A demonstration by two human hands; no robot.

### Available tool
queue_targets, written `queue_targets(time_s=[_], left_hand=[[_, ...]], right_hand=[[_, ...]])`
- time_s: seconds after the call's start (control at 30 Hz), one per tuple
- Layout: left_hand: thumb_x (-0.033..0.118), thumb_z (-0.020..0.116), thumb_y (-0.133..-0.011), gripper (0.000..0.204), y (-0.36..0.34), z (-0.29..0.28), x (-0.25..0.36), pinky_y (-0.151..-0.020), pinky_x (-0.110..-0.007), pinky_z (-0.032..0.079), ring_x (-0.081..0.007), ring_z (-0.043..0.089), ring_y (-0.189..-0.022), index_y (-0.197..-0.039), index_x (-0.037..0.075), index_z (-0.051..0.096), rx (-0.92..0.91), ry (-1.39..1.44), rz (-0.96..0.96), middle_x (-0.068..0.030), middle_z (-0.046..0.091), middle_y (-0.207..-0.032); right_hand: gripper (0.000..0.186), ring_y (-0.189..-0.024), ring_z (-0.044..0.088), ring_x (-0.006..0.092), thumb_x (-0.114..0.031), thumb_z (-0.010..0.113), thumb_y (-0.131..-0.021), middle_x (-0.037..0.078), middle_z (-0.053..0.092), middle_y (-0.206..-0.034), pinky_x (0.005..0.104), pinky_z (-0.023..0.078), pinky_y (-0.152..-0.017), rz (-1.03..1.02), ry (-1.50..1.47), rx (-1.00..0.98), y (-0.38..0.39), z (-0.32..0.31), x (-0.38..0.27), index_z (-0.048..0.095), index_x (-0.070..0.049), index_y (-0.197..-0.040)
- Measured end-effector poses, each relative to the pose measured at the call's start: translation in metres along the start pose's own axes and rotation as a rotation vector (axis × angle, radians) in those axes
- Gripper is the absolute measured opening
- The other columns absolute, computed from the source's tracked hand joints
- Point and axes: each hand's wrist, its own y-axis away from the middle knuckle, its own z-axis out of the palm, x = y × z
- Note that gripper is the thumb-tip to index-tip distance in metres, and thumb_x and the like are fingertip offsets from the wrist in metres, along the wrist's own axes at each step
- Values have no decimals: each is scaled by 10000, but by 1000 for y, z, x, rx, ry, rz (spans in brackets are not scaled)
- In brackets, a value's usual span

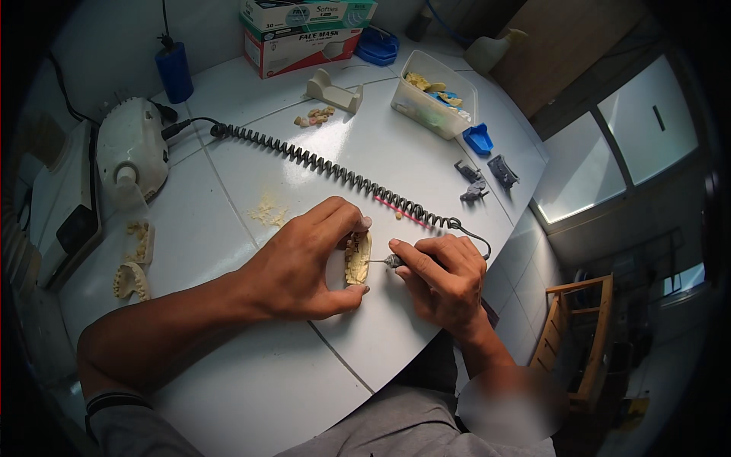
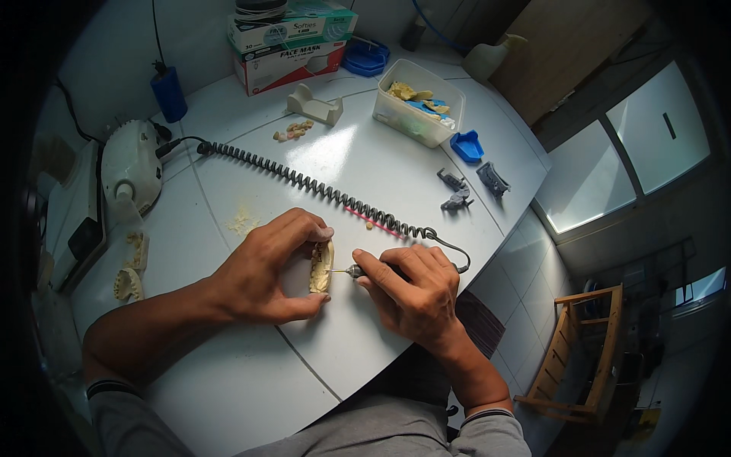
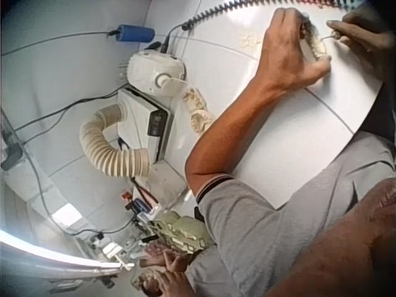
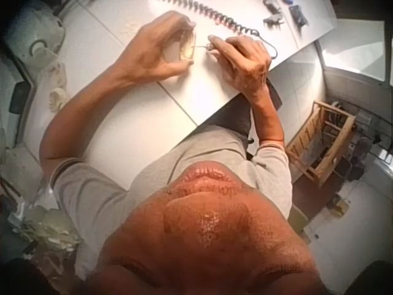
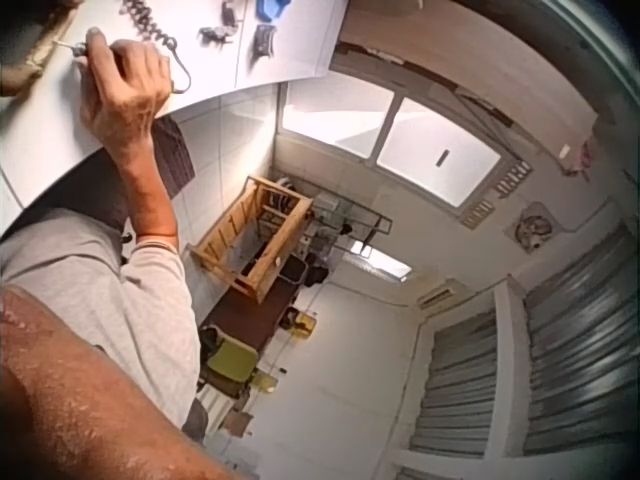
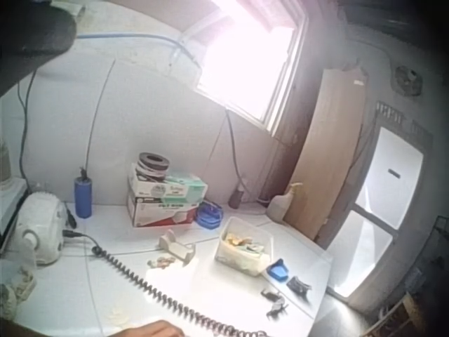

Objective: Trimming and refining a plaster dental impression model using a rotary handpiece on a laboratory workbench.

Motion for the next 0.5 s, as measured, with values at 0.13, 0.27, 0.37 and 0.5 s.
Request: queue_targets(time_s=[0.13,0.27,0.37,0.5], left_hand=[[189,898,-784,670,0,0,-1,-1061,-448,665,-381,758,-1146,-1332,-73,615,-4,7,-6,-235,649,-1279],[185,896,-787,664,0,0,-1,-1062,-449,664,-378,755,-1155,-1331,-73,614,-7,7,3,-235,648,-1280],[179,895,-788,663,0,0,0,-1066,-448,664,-376,754,-1163,-1333,-73,612,-7,4,-10,-234,648,-1279],[178,895,-788,665,0,0,0,-1069,-446,663,-376,756,-1159,-1335,-73,614,-4,13,-10,-232,649,-1279]], right_hand=[[372,-722,635,167,-272,913,-910,1,717,-886,352,434,-659,0,-6,8,0,2,2,879,-156,-1262],[373,-722,634,165,-272,914,-910,0,718,-888,349,432,-658,0,2,-4,1,0,1,878,-156,-1262],[375,-722,633,163,-273,915,-909,-1,719,-891,348,432,-659,-9,-2,10,1,2,2,877,-155,-1263],[374,-719,632,164,-278,912,-915,-1,718,-893,348,432,-660,-7,0,-4,0,0,0,875,-155,-1266]])
